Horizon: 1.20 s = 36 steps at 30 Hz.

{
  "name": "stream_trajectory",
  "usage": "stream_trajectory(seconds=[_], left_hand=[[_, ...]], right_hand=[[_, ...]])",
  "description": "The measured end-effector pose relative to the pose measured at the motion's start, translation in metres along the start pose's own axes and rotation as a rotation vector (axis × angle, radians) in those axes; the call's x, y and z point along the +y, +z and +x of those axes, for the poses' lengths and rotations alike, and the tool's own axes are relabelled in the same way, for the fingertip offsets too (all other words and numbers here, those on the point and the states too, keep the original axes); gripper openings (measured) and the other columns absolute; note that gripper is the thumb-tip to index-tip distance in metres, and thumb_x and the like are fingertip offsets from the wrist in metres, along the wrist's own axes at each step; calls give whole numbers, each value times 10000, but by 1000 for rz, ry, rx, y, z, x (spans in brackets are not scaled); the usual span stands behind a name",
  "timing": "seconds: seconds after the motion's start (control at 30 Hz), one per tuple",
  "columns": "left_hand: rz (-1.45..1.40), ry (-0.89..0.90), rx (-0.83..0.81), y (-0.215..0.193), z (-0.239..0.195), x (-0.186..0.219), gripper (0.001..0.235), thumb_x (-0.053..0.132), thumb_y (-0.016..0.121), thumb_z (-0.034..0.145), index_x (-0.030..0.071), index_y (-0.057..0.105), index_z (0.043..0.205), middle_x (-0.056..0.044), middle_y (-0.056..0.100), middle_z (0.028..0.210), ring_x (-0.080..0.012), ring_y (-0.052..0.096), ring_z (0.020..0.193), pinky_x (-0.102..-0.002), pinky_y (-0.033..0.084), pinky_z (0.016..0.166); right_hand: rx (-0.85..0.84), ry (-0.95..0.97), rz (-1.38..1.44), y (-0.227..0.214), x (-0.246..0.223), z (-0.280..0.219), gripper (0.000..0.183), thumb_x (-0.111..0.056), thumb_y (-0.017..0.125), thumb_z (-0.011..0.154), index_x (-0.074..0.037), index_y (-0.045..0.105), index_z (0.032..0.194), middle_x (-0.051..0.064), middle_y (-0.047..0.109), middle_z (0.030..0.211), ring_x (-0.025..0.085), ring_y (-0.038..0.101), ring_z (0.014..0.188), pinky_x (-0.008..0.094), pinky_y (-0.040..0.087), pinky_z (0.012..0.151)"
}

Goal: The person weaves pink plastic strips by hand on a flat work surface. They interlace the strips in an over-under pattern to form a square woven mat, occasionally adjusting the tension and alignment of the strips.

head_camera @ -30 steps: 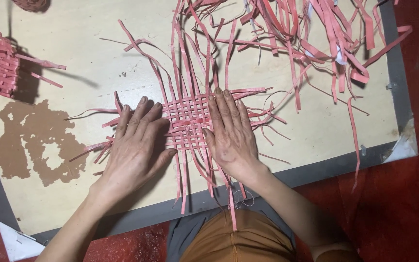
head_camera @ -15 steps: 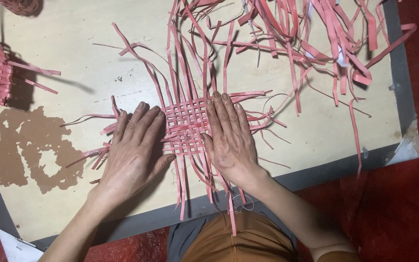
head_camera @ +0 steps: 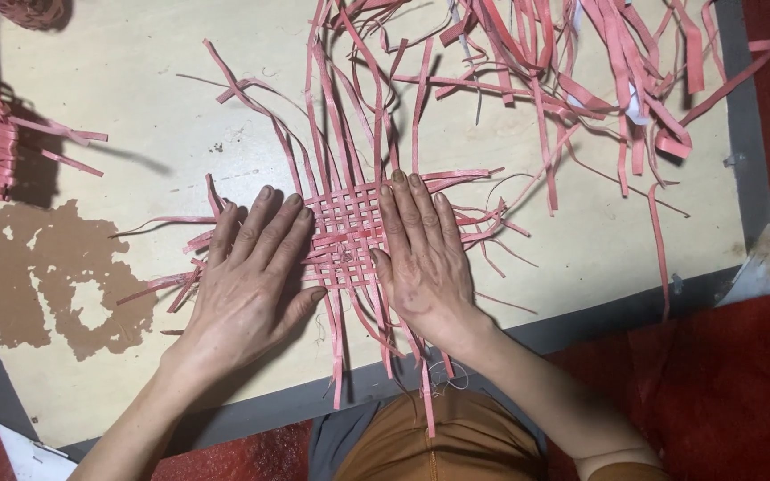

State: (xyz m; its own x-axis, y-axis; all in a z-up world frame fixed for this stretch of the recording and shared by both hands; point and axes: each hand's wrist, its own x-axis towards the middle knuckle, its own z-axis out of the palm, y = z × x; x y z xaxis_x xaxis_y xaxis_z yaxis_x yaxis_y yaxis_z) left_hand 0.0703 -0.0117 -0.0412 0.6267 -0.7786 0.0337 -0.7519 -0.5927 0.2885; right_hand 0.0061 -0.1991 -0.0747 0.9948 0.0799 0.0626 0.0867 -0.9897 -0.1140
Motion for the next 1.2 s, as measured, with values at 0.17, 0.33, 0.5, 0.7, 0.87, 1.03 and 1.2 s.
stream_trajectory(seconds=[0.17, 0.33, 0.5, 0.7, 0.87, 1.03, 1.2], left_hand=[[47, -8, -29, 4, -1, 1, 649, 448, 317, 829, 52, 210, 1332, -126, 228, 1381, -264, 100, 1305, -444, 20, 1050], [64, -12, -53, 6, -3, 2, 654, 453, 291, 832, 53, 175, 1336, -129, 192, 1385, -265, 56, 1307, -445, -29, 1044], [94, 5, -64, 8, -6, 1, 640, 449, 245, 850, 52, 145, 1342, -121, 134, 1398, -259, -1, 1306, -428, -77, 1036], [-109, -21, 87, -15, -7, 12, 476, 296, 379, 868, 2, 344, 1240, -205, 364, 1292, -324, 220, 1269, -460, 100, 1051], [159, 0, 154, 8, -18, 9, 359, 64, 562, 734, 82, 552, 1092, -104, 559, 1151, -314, 379, 1221, -500, 138, 1053], [183, 51, 175, 12, -18, 9, 327, 51, 501, 786, 30, 535, 1110, -128, 551, 1157, -325, 361, 1219, -522, 135, 1039], [96, 70, 145, 9, -15, 4, 357, 66, 526, 759, 45, 525, 1115, -126, 534, 1170, -326, 368, 1213, -525, 140, 1038]], right_hand=[[-15, -4, -26, 3, 0, 0, 596, -308, 395, 890, -28, 133, 1346, 133, 138, 1410, 257, 128, 1317, 375, 82, 1083], [0, -6, -21, 3, 0, -1, 590, -299, 396, 890, -31, 135, 1346, 131, 134, 1411, 256, 130, 1317, 376, 89, 1084], [13, -17, -3, 5, 0, -3, 604, -285, 414, 872, -33, 140, 1347, 130, 137, 1412, 254, 118, 1317, 375, 77, 1082], [24, -20, 14, 9, 3, -5, 577, -294, 382, 897, -44, 126, 1349, 119, 130, 1415, 239, 116, 1322, 359, 67, 1089], [32, -21, 24, 6, 2, -4, 567, -288, 366, 894, -42, 134, 1348, 119, 136, 1414, 236, 118, 1319, 357, 66, 1085], [31, -23, 34, 5, 1, -4, 573, -275, 384, 895, -39, 126, 1348, 121, 138, 1415, 239, 126, 1322, 360, 72, 1089], [6, -13, -11, 3, 2, -2, 573, -305, 360, 897, -44, 126, 1352, 117, 126, 1416, 235, 119, 1320, 361, 67, 1082]])
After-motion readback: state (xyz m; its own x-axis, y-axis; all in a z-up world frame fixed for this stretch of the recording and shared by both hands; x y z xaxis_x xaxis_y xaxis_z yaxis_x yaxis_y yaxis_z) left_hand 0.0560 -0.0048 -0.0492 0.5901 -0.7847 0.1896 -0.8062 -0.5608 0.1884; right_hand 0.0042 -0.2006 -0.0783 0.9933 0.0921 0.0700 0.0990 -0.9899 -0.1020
